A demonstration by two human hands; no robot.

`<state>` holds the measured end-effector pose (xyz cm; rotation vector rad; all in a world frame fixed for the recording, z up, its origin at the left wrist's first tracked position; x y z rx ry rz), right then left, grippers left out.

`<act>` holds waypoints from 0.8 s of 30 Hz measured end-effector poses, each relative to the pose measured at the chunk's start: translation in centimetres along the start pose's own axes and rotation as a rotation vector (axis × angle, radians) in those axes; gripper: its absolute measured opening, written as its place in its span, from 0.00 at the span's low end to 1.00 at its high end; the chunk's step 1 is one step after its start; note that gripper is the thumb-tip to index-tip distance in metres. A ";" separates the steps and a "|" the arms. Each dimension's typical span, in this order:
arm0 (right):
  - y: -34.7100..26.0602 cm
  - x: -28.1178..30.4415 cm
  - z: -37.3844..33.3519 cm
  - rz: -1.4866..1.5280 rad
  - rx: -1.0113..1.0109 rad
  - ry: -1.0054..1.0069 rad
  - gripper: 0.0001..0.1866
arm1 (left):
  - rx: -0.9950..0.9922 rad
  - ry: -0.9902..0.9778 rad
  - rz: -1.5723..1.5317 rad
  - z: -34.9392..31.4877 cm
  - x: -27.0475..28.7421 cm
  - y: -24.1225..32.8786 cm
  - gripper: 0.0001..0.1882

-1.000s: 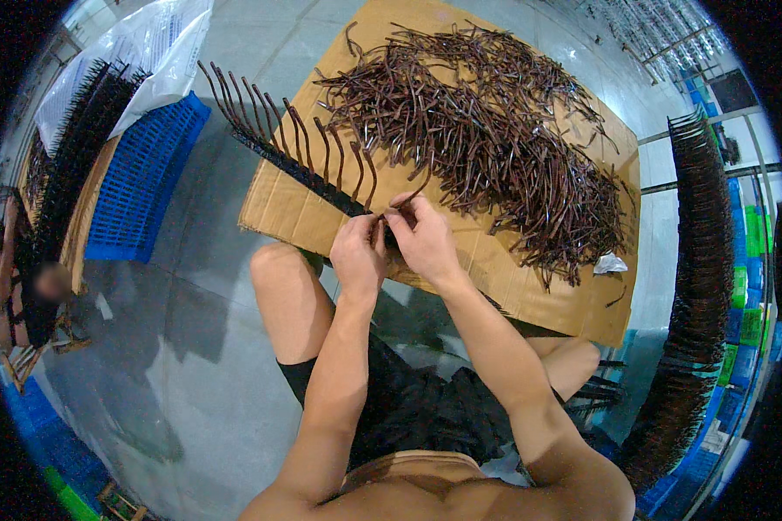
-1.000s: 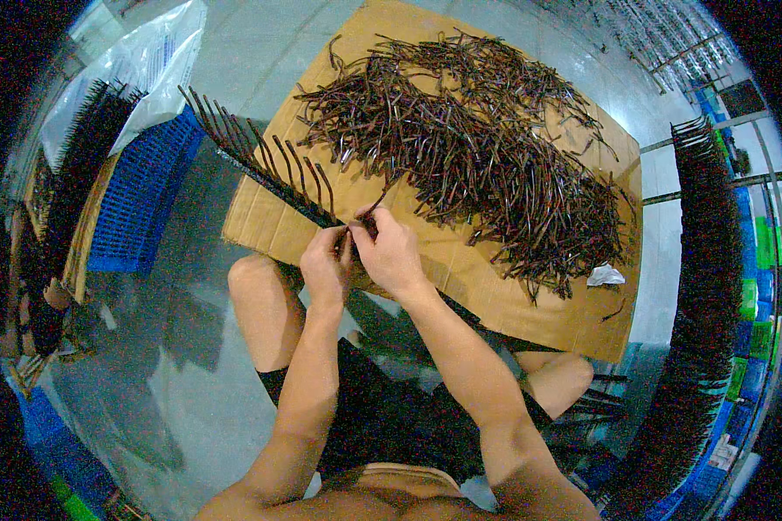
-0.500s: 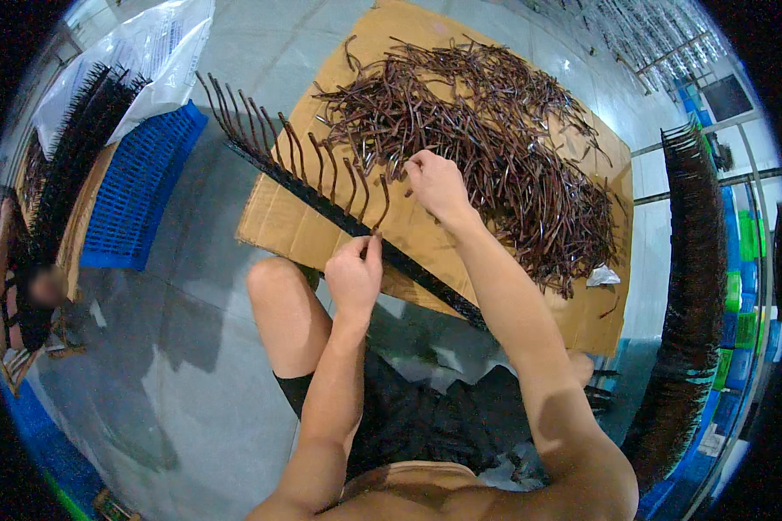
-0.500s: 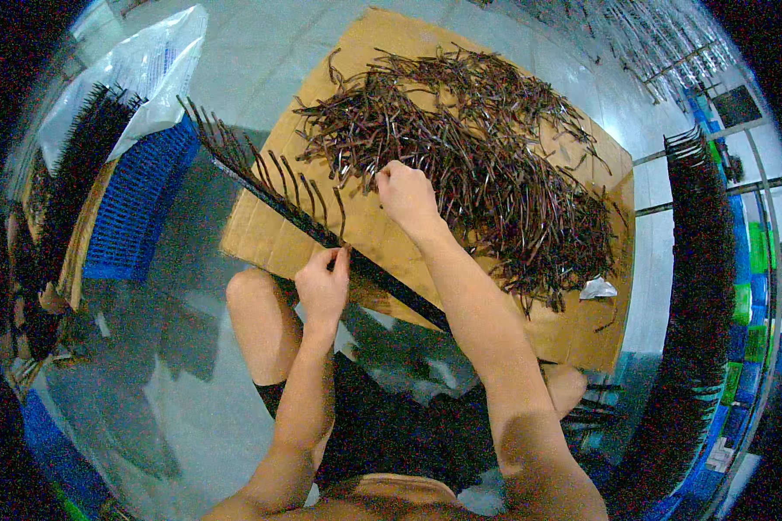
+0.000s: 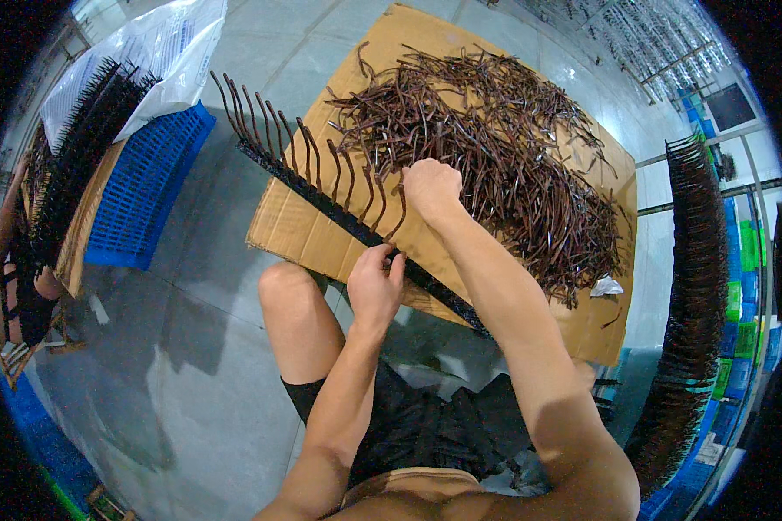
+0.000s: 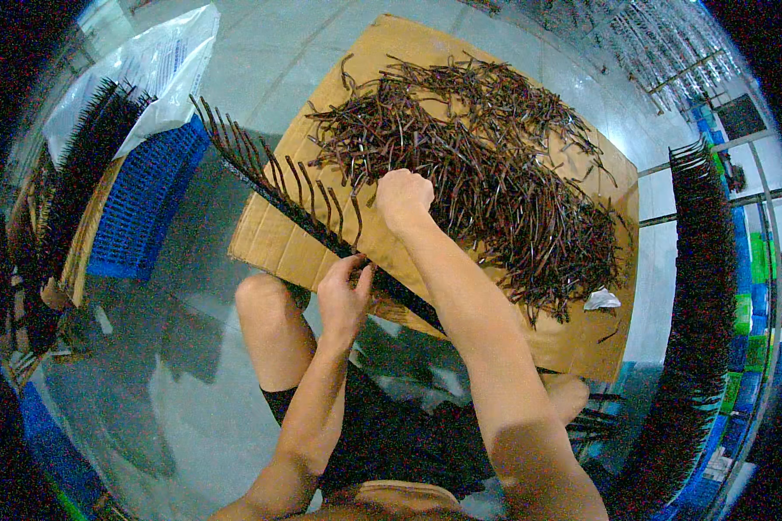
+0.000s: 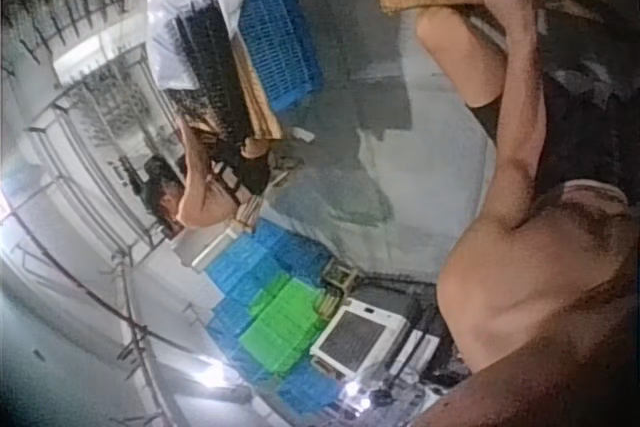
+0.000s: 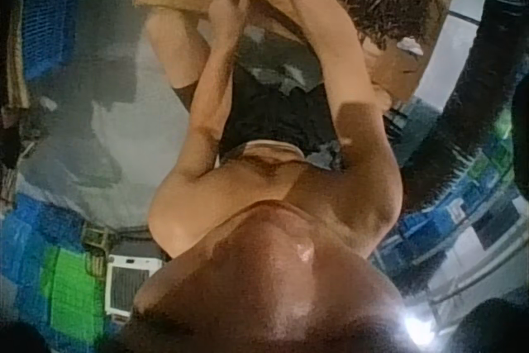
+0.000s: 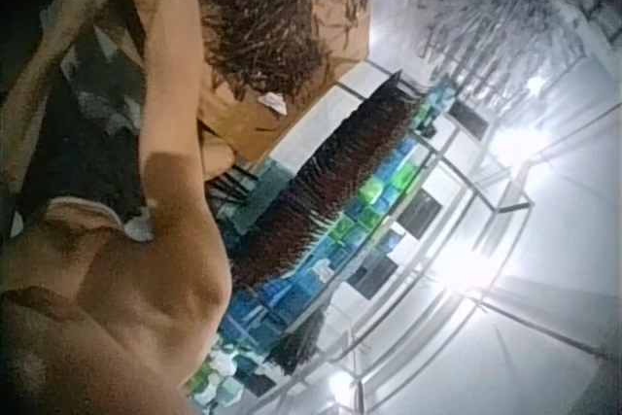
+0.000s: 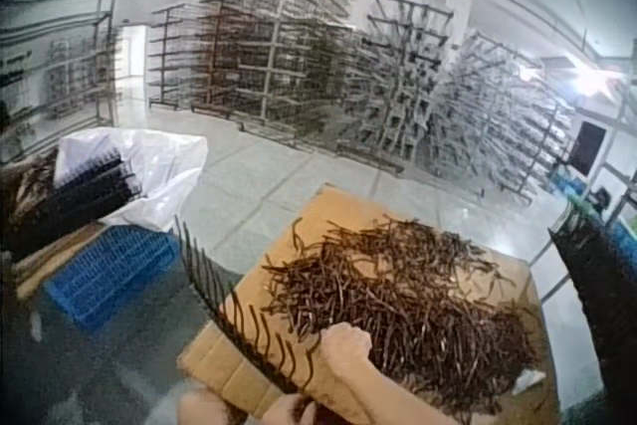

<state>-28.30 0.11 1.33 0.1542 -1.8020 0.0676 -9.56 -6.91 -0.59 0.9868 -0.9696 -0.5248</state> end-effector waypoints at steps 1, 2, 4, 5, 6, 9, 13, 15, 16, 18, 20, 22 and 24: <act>0.2 0.3 0.1 0.035 -0.012 -0.017 0.17 | 0.005 0.003 -0.011 0.1 0.1 -0.1 0.12; 0.4 0.5 0.2 0.070 -0.025 -0.035 0.17 | -0.001 0.007 0.001 0.2 0.2 0.1 0.12; 2.2 0.1 0.9 0.185 -0.150 0.033 0.18 | -0.012 0.010 0.020 0.0 0.2 0.5 0.12; 3.4 -0.1 1.1 0.240 -0.217 0.067 0.18 | -0.046 0.020 0.035 0.1 0.1 0.9 0.11; 4.2 -0.7 1.1 0.286 -0.217 0.053 0.20 | -0.080 0.029 0.049 0.2 0.0 1.2 0.11; 4.4 -3.7 -0.4 0.639 -0.075 -0.363 0.18 | -0.096 0.049 0.064 0.1 0.1 0.6 0.10; 4.0 -4.7 -7.4 1.325 -0.193 -0.675 0.14 | -0.144 0.079 0.106 -0.2 0.4 0.8 0.09; 4.4 -4.3 -8.4 1.423 -0.125 -0.541 0.10 | -0.188 0.103 0.132 -0.1 0.3 1.3 0.09; 4.2 -4.2 -9.0 1.467 -0.076 -0.426 0.10 | -0.197 0.114 0.151 -0.2 0.4 1.3 0.08; 4.2 -4.3 -10.3 1.475 -0.009 -0.268 0.10 | -0.251 0.150 0.161 -0.6 0.4 0.9 0.08; 4.4 -4.2 -11.1 1.404 0.036 -0.166 0.10 | -0.289 0.151 0.162 -0.4 0.3 1.3 0.07; 4.3 -3.7 -11.6 1.358 0.025 -0.130 0.11 | -0.274 0.115 0.177 -0.3 0.2 1.5 0.06; 4.4 -3.8 -11.8 1.364 0.036 -0.042 0.12 | -0.292 0.117 0.172 -0.3 0.3 1.6 0.06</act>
Point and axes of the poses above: each hand's wrist, its own z-axis towards the middle knuckle, its own x-axis out of the back of the hand, y = z × x, the point moved 8 cm from there along z, towards the middle knuckle, and after that the axes turned 9 degrees about -x, right-handed, at the moved point
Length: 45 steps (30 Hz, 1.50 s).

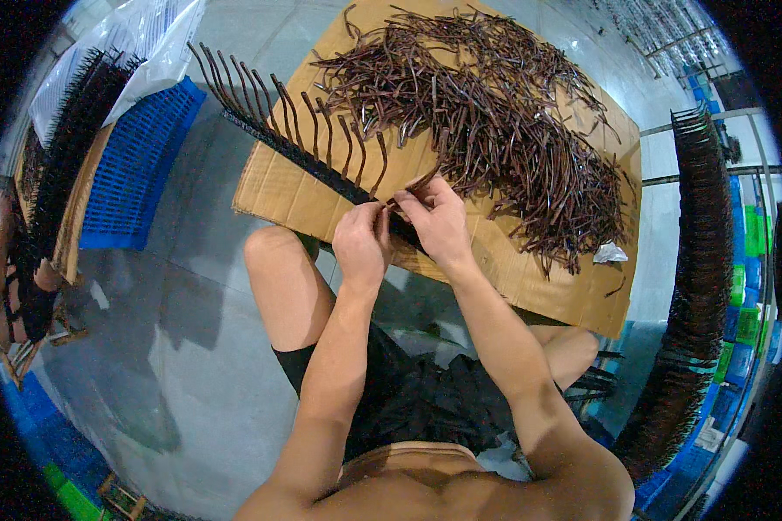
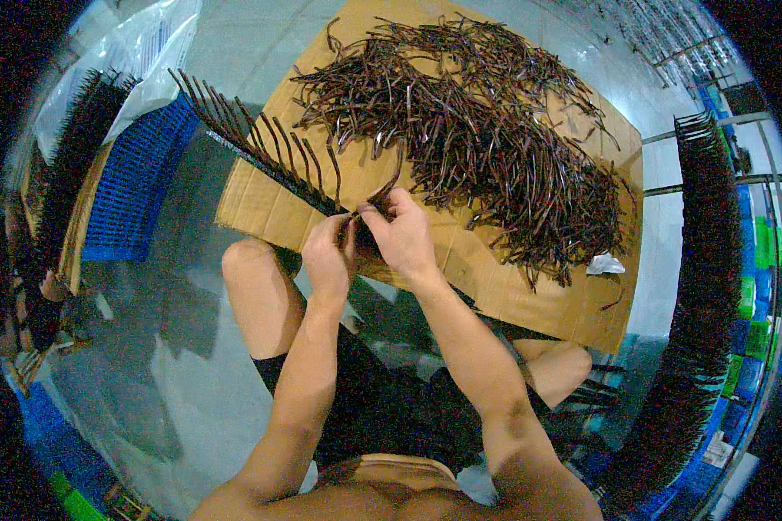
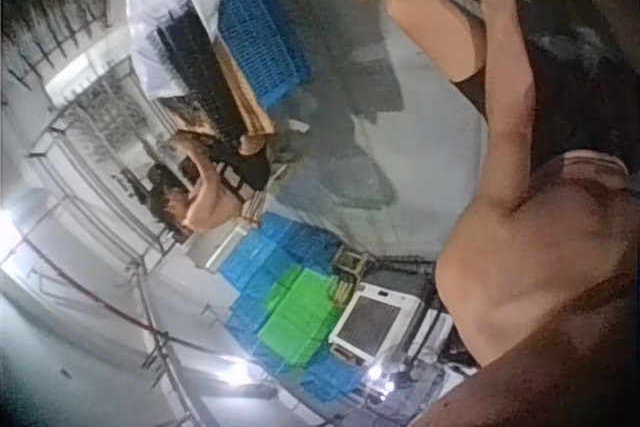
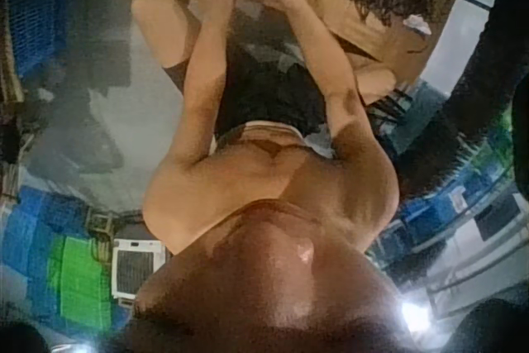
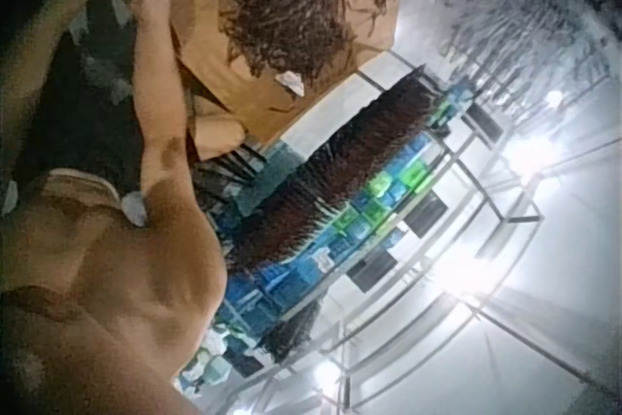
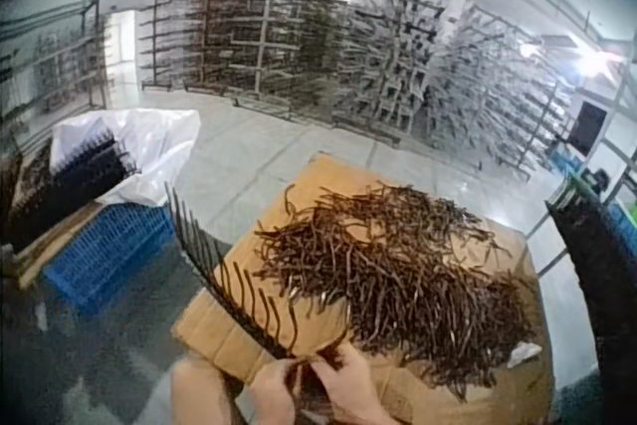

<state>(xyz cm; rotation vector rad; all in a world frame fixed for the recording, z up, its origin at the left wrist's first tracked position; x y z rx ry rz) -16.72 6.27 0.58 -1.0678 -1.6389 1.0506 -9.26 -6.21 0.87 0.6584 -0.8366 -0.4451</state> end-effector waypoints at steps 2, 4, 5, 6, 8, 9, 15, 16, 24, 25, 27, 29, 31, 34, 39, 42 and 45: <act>0.0 0.2 -0.1 -0.033 0.037 0.031 0.13 | -0.001 -0.005 -0.005 0.1 0.0 0.0 0.06; -0.2 0.2 -0.2 -0.098 0.051 0.035 0.13 | 0.013 -0.021 -0.006 0.0 0.0 -0.1 0.06; -0.7 0.1 -0.5 -0.135 0.104 0.054 0.13 | 0.009 -0.017 -0.001 0.0 0.0 -0.1 0.07; -1.3 0.0 -0.7 -0.172 0.157 0.073 0.13 | 0.005 -0.012 0.004 0.0 0.0 -0.1 0.07; -2.3 -0.4 -1.2 -0.312 0.237 0.086 0.13 | 0.001 -0.002 -0.005 -0.1 -0.1 -0.3 0.07; -2.7 -0.8 -1.3 -0.414 0.264 0.081 0.14 | 0.001 0.003 -0.019 -0.2 -0.1 -0.5 0.08; -2.8 -0.2 -1.3 -0.375 0.245 0.048 0.13 | 0.143 -0.103 -0.062 -0.7 -0.1 -0.1 0.10; -2.2 0.4 -1.5 -0.248 0.227 0.069 0.13 | 0.120 -0.119 -0.087 -1.1 -0.2 0.2 0.11; 0.2 1.7 -1.8 0.046 0.110 0.077 0.09 | -0.009 -0.105 -0.031 -1.0 -1.1 1.0 0.06; 0.0 1.6 -1.9 0.036 0.117 0.071 0.09 | -0.023 -0.103 -0.022 -0.8 -1.0 1.2 0.05; -0.2 1.4 -2.0 -0.005 0.140 0.096 0.09 | -0.040 -0.112 -0.012 -0.9 -1.2 1.0 0.05; -0.1 1.5 -2.0 -0.032 0.165 0.109 0.09 | -0.055 -0.112 -0.009 -0.9 -1.3 1.0 0.06; 0.1 1.6 -1.9 -0.043 0.191 0.108 0.09 | -0.065 -0.102 -0.007 -1.0 -1.2 1.1 0.06; 0.5 1.9 -1.9 0.015 0.116 0.108 0.09 | -0.029 -0.124 -0.042 -1.0 -1.3 1.2 0.07; -1.6 0.7 -2.8 -0.287 0.291 0.081 0.07 | -0.065 -0.092 -0.007 -1.0 -1.1 1.1 0.07; -2.4 -0.2 -2.2 -0.363 0.221 -0.170 0.07 | -0.026 -0.077 0.011 -1.4 -0.6 0.8 0.05; -1.6 0.8 2.7 -0.289 -0.072 -0.438 0.12 | 0.115 -0.070 0.047 -0.2 0.6 -0.5 0.06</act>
Point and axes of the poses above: each hand's wrist, its own z-axis towards the middle knuckle, its own x-axis out of the back of the hand, y = z × x, the point moved 8 cm from there along z, towards the middle knuckle, and after that the axes turned 9 degrees about -x, right-handed, at the moved point
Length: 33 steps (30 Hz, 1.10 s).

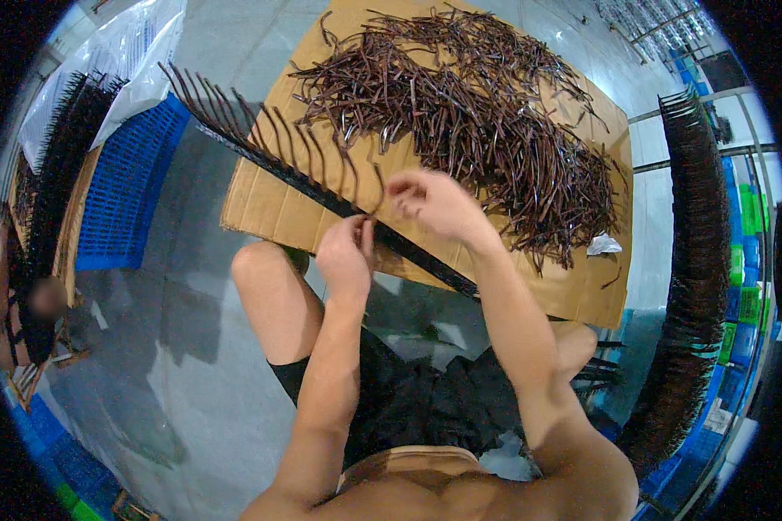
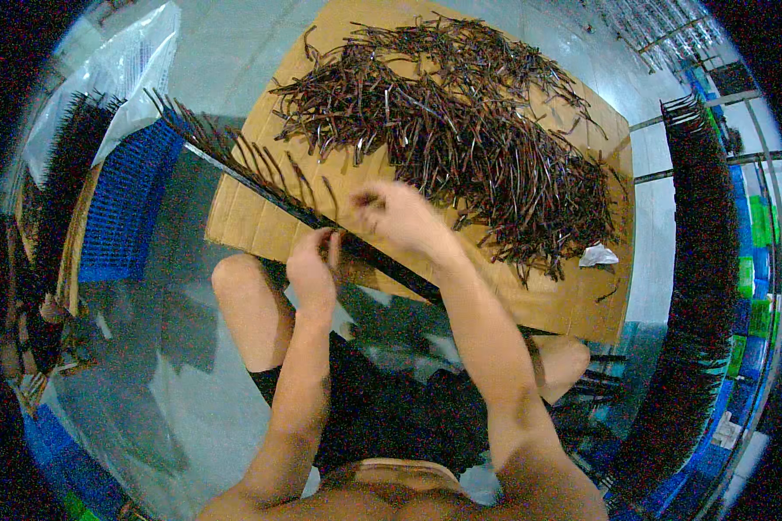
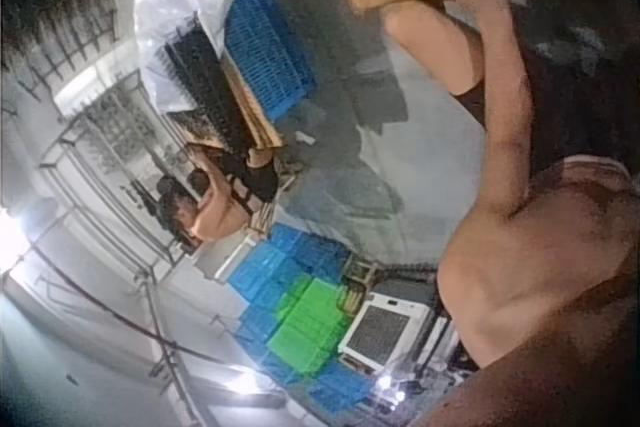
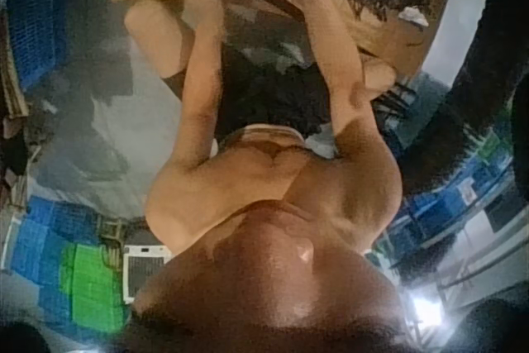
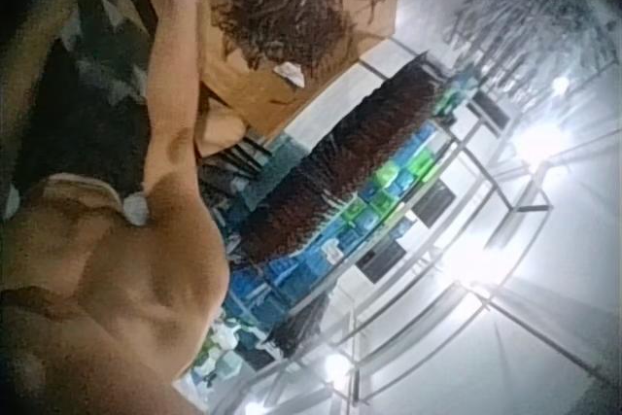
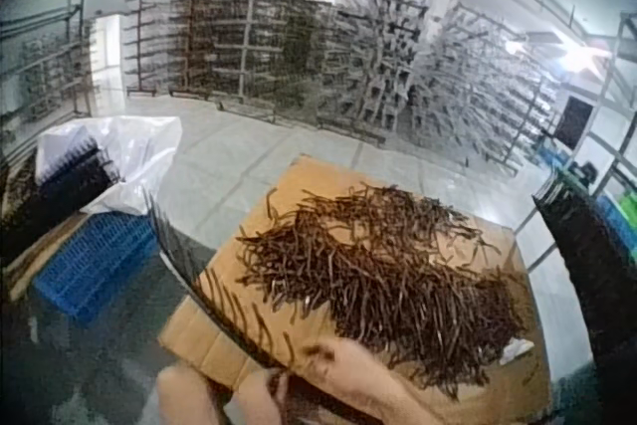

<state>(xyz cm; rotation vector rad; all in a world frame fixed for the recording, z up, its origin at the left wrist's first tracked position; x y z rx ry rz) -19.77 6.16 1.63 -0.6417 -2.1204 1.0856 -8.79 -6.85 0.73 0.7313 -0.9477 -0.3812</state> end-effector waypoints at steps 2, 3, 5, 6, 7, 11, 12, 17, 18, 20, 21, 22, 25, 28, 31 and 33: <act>-0.2 2.9 3.2 -0.156 -0.072 0.342 0.13 | 0.098 -0.018 -0.014 0.6 0.4 -0.6 0.09; -0.3 3.4 4.9 -0.254 -0.109 0.485 0.15 | 0.140 -0.039 -0.026 0.6 0.5 -1.0 0.10; -1.3 3.2 7.2 -0.460 -0.178 0.611 0.16 | 0.105 -0.030 -0.080 1.2 0.7 -0.9 0.12; -1.6 3.4 7.8 -0.566 -0.220 0.663 0.17 | 0.168 -0.129 -0.097 0.8 0.2 -0.9 0.12; -1.1 4.0 8.4 -0.559 -0.228 0.681 0.18 | 0.114 -0.081 -0.125 0.5 -0.4 -0.8 0.12; 1.8 4.8 9.5 -0.272 -0.365 0.686 0.17 | -0.023 -0.052 -0.101 -0.1 -0.9 0.2 0.12; 3.3 4.5 9.6 -0.101 -0.386 0.553 0.16 | -0.045 -0.060 -0.076 0.1 -1.2 0.6 0.12; 1.8 -2.8 2.9 0.351 -0.420 0.024 0.11 | -0.036 -0.023 -0.011 -0.1 0.0 -0.4 0.07; 1.7 -3.3 1.1 0.458 -0.369 0.034 0.09 | -0.036 -0.030 -0.027 -0.2 0.0 0.0 0.07; 1.8 -2.8 -0.5 0.430 -0.088 0.249 0.09 | -0.047 -0.023 -0.050 0.1 -0.3 0.6 0.07; 1.7 -2.6 -1.3 0.411 0.054 0.349 0.09 | -0.095 0.020 -0.061 0.0 -0.4 0.7 0.05; 2.1 -2.9 -1.6 0.382 0.041 0.374 0.10 | -0.102 0.017 -0.057 0.0 -0.5 0.6 0.05; 2.5 -3.0 -2.0 0.311 0.046 0.453 0.11 | -0.109 -0.002 -0.046 0.0 -0.6 0.5 0.05; 2.3 -3.0 -2.5 0.362 0.073 0.462 0.10 | -0.095 -0.024 -0.047 0.0 -0.8 0.5 0.05; 0.8 -3.3 -3.1 0.178 0.090 0.478 0.07 | -0.104 -0.011 -0.040 0.0 -0.7 0.4 0.05; -1.6 -3.8 -4.0 -0.174 0.289 0.514 0.07 | -0.113 -0.002 -0.027 0.0 -0.7 0.3 0.05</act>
Point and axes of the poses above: each hand's wrist, its own z-axis towards the middle knuckle, its own x-axis out of the back of the hand, y = z × x, the point moved 8 cm from there along z, towards the middle knuckle, and after that the axes turned 9 degrees about -x, right-handed, at the moved point
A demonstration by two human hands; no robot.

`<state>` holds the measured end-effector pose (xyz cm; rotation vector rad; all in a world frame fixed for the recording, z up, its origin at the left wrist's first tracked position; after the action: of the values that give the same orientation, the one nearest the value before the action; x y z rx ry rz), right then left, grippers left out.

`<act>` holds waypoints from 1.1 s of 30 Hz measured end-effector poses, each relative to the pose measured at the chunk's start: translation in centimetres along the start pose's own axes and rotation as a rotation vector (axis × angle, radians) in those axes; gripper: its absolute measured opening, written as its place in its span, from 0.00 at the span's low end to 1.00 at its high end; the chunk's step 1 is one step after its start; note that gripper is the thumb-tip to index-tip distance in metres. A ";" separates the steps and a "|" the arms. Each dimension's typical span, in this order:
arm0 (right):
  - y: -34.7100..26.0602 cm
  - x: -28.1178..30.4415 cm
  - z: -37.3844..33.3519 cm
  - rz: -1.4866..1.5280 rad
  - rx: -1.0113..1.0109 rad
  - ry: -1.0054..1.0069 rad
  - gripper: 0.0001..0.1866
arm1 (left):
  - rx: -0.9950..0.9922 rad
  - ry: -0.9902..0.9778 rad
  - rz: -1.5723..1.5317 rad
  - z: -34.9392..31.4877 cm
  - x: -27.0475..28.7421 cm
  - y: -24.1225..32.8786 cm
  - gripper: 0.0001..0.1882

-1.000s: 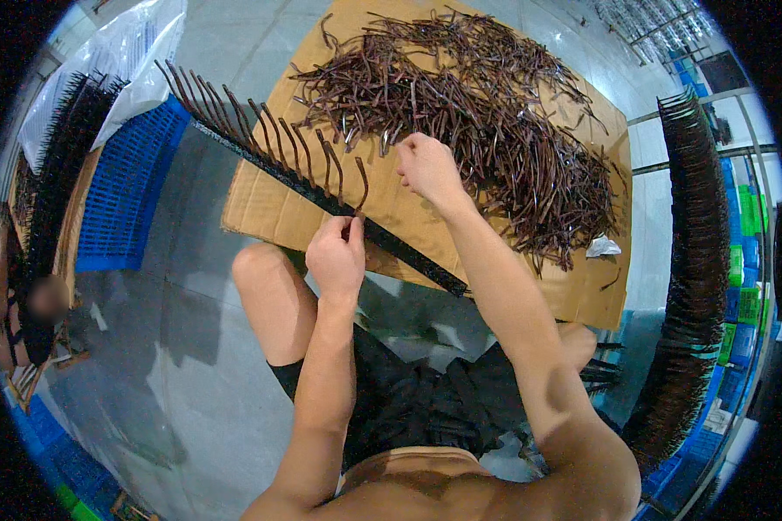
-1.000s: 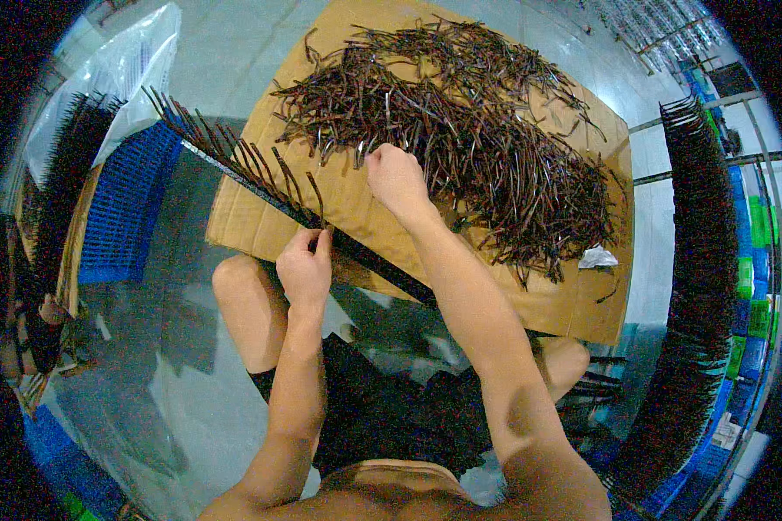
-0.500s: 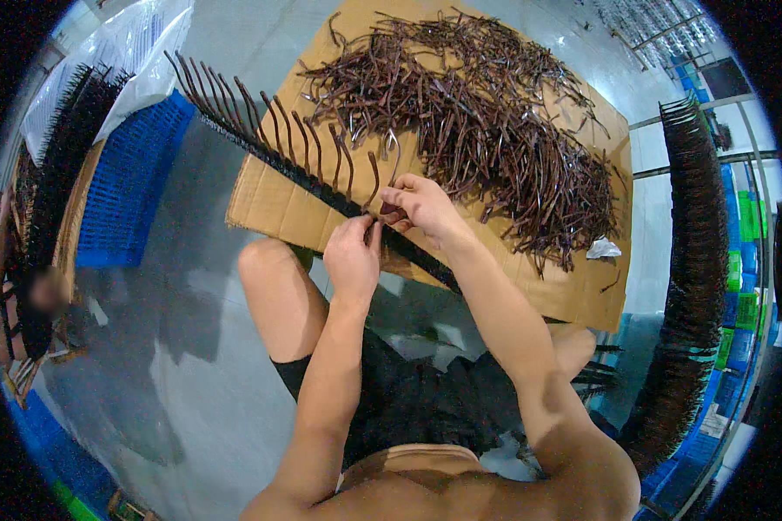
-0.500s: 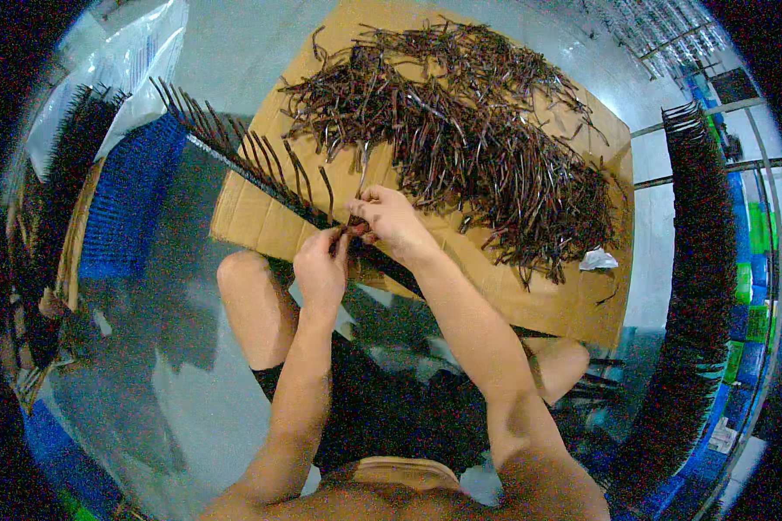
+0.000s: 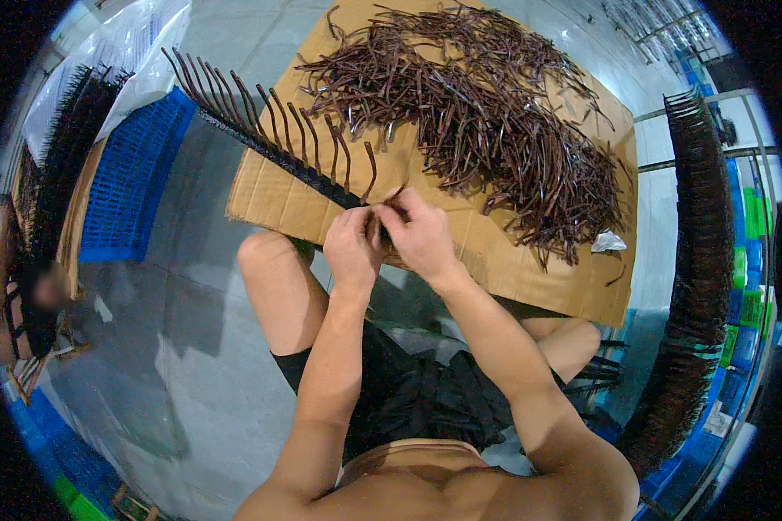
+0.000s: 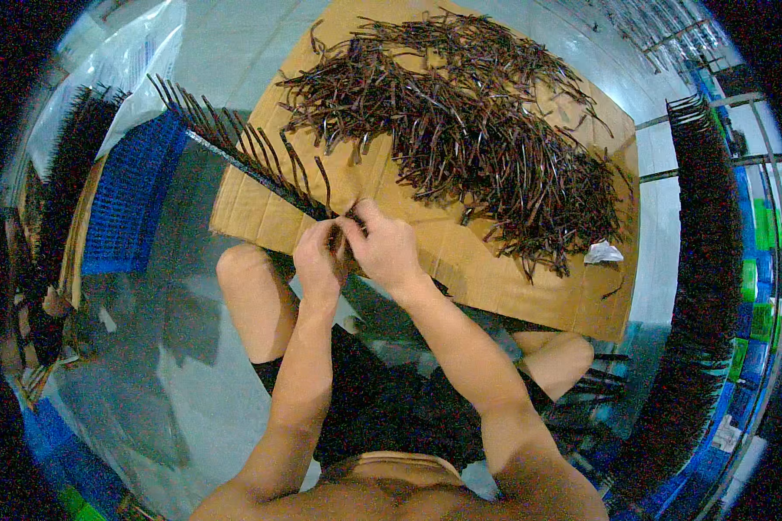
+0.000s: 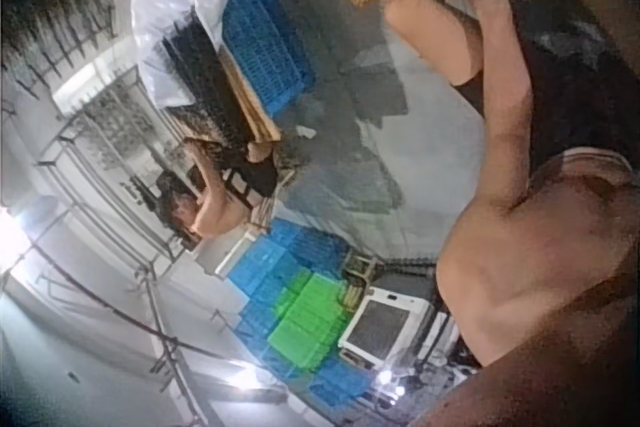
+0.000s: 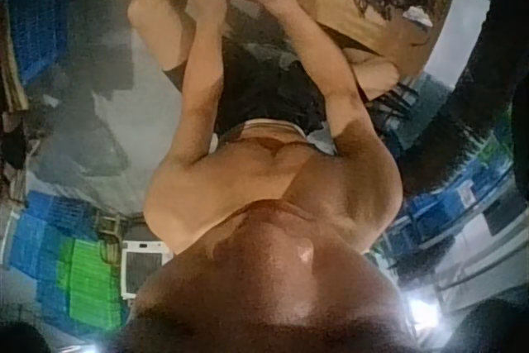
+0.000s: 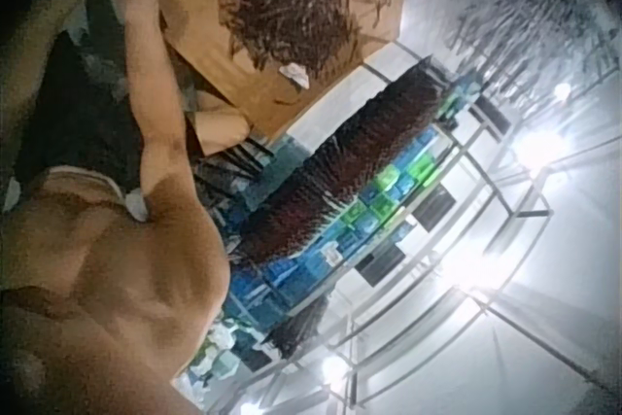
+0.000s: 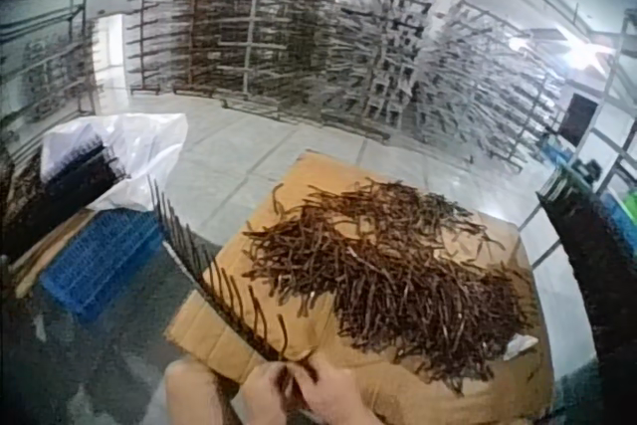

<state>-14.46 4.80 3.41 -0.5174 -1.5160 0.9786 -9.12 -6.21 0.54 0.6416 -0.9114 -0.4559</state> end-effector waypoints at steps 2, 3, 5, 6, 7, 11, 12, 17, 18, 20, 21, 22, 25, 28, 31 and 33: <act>-1.0 0.1 -0.1 -0.130 0.056 -0.021 0.09 | 0.060 -0.010 -0.016 -0.1 -0.1 -0.3 0.06; -0.5 -0.2 0.5 -0.049 -0.024 -0.155 0.09 | 0.091 -0.014 -0.022 -0.3 -0.1 -0.6 0.06; 0.6 -0.5 2.4 0.122 -0.173 -0.427 0.10 | 0.165 0.034 -0.033 -0.4 0.3 -1.1 0.05; 1.6 -0.1 4.2 0.031 -0.117 -0.391 0.10 | 0.211 0.015 0.008 0.0 0.6 -0.9 0.05; 1.0 0.9 6.1 -0.174 -0.007 -0.226 0.10 | 0.258 0.002 0.059 0.2 1.2 -1.1 0.06; 2.4 -0.7 13.6 -0.438 0.003 -0.047 0.11 | 0.244 -0.033 0.000 0.3 0.6 -1.2 0.11; 2.5 -1.2 14.6 -0.526 -0.008 -0.039 0.11 | 0.321 -0.094 -0.061 0.2 0.1 -1.4 0.12; 2.7 -3.4 15.9 -0.884 0.118 -0.084 0.09 | 0.189 -0.018 -0.143 -0.6 -0.3 -0.4 0.10; 3.0 -3.7 15.7 -0.884 0.164 -0.094 0.09 | 0.148 -0.021 -0.114 -0.6 -0.5 -0.1 0.11; 2.7 -3.8 15.2 -0.889 0.233 -0.102 0.09 | 0.140 -0.066 -0.095 -0.5 -0.8 -0.1 0.12; 2.6 -3.7 14.8 -0.892 0.278 -0.110 0.09 | 0.146 -0.076 -0.099 -0.4 -0.8 -0.3 0.12; 2.1 -3.5 14.1 -0.895 0.326 -0.119 0.09 | 0.154 -0.084 -0.102 -0.5 -0.8 -0.6 0.12; 1.4 -2.3 11.6 -0.860 0.436 -0.145 0.10 | 0.159 -0.062 -0.092 -0.6 -1.0 -0.8 0.11; 1.5 -0.4 8.4 -0.690 0.517 -0.131 0.08 | 0.137 -0.042 -0.083 -0.4 -0.6 -0.4 0.12; 1.3 1.5 5.5 -0.503 0.431 -0.086 0.08 | 0.177 -0.057 -0.058 -0.4 -0.6 -0.6 0.12; 2.7 3.2 5.0 -0.331 0.255 0.003 0.08 | 0.189 -0.063 -0.080 -0.3 -0.7 -0.6 0.11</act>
<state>-20.44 7.36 3.35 -0.0814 -1.3936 0.8917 -9.24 -6.10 -0.38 0.8419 -0.9986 -0.4664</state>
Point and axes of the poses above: each hand's wrist, its own z-axis towards the middle knuckle, its own x-axis out of the back of the hand, y = z × x, the point moved 8 cm from there along z, towards the middle knuckle, and after that the axes turned 9 degrees about -x, right-handed, at the moved point
